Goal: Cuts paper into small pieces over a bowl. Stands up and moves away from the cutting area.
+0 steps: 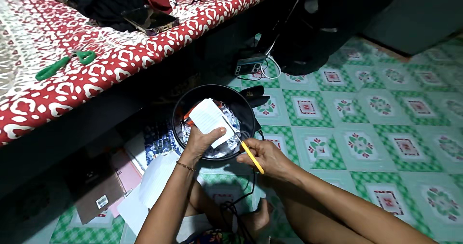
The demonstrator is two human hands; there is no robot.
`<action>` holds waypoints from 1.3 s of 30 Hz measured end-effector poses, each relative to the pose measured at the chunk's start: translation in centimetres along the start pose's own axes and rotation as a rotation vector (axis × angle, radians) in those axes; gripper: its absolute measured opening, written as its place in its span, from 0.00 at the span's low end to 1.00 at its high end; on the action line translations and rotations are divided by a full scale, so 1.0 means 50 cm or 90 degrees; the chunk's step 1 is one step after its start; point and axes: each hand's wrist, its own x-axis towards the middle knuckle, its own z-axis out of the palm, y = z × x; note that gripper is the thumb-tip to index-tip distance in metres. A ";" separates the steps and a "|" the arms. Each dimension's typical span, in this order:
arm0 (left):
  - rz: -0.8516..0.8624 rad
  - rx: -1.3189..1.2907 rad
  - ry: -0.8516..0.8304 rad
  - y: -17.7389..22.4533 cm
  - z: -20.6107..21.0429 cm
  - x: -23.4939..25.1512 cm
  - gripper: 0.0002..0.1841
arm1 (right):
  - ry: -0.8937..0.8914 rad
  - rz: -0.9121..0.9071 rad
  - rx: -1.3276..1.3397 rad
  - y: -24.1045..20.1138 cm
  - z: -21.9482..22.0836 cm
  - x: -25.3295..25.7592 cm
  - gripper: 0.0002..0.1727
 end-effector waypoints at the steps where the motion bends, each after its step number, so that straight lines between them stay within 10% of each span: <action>1: -0.004 0.010 -0.009 0.001 -0.001 0.000 0.23 | -0.008 0.007 0.001 -0.002 -0.001 0.001 0.22; 39: -0.007 0.040 -0.029 0.002 0.003 0.001 0.10 | 0.036 0.013 0.088 0.003 0.015 0.011 0.17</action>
